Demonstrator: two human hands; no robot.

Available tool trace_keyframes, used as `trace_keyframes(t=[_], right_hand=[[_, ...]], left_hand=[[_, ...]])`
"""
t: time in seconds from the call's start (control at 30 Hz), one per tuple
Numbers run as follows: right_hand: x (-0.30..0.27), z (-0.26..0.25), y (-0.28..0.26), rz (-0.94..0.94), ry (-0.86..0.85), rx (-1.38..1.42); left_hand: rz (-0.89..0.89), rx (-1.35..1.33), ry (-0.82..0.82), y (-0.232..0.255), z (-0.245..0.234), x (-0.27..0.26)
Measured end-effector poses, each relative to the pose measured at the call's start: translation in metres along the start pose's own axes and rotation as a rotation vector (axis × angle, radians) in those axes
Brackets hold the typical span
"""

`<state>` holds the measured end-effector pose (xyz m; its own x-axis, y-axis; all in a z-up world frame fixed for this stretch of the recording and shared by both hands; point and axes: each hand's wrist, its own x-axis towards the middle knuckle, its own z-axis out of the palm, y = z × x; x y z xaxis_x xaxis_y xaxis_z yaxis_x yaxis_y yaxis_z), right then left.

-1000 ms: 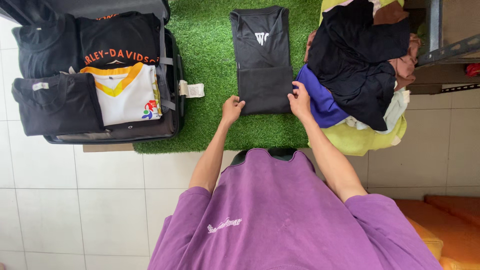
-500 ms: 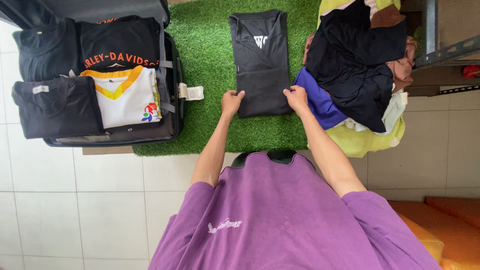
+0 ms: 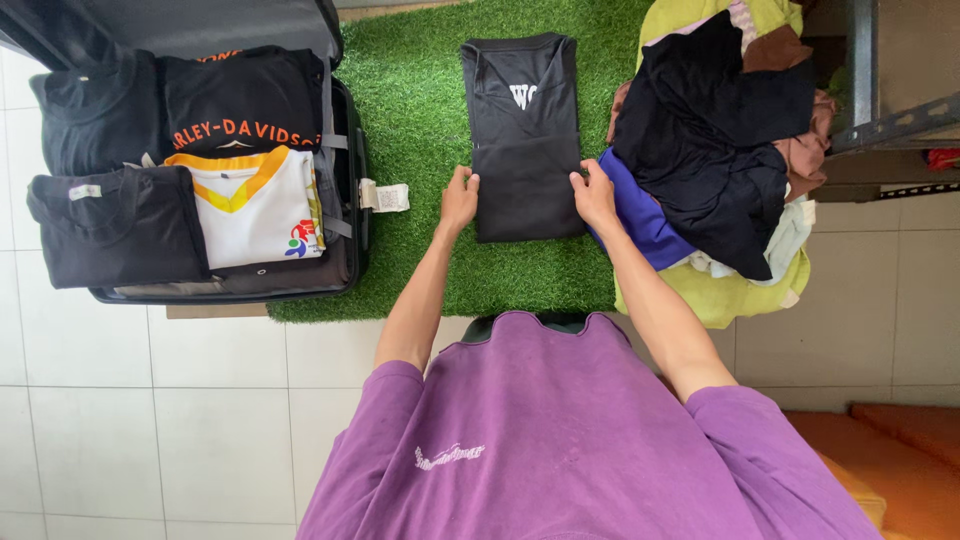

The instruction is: The person folds a black t-shirt and a grey t-shirt by hand, smoothing them out and then placing them into an open suitcase.

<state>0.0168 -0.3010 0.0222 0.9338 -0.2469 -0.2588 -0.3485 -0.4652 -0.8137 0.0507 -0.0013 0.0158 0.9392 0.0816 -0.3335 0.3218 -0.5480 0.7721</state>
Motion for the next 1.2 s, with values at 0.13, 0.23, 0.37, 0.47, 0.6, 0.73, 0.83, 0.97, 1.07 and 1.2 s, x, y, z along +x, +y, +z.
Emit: trace_keyframes(t=[0.13, 0.23, 0.37, 0.47, 0.6, 0.73, 0.83, 0.97, 1.07, 1.2], right_hand=[[0.004, 0.007, 0.017, -0.019, -0.022, -0.050], [0.001, 0.006, 0.014, 0.027, 0.012, -0.043], [-0.018, 0.004, -0.001, 0.096, 0.076, -0.167], [-0.040, 0.006, -0.006, 0.030, 0.080, -0.325], [-0.056, 0.009, -0.004, 0.095, 0.081, -0.362], [-0.054, 0.014, -0.003, 0.171, 0.068, -0.275], [-0.059, 0.017, 0.000, 0.150, 0.036, -0.144], [-0.082, 0.015, 0.008, 0.119, 0.028, -0.077], [-0.106, 0.008, 0.022, 0.123, -0.052, -0.173], [-0.144, -0.004, 0.038, 0.134, -0.126, -0.136]], left_hand=[[-0.034, 0.013, -0.033, -0.016, 0.011, 0.007], [-0.047, -0.002, 0.014, -0.024, 0.014, 0.005], [-0.118, 0.045, 0.078, -0.018, 0.009, -0.013], [-0.150, 0.137, 0.028, -0.010, 0.005, -0.037], [-0.178, 0.148, -0.007, -0.008, 0.006, -0.052], [-0.218, 0.146, 0.017, -0.017, 0.020, -0.048], [-0.172, 0.077, 0.037, -0.031, 0.028, -0.051], [-0.169, 0.017, 0.016, -0.040, 0.017, -0.068], [-0.181, 0.002, -0.055, -0.043, 0.002, -0.099], [-0.156, -0.011, -0.146, -0.045, -0.015, -0.143]])
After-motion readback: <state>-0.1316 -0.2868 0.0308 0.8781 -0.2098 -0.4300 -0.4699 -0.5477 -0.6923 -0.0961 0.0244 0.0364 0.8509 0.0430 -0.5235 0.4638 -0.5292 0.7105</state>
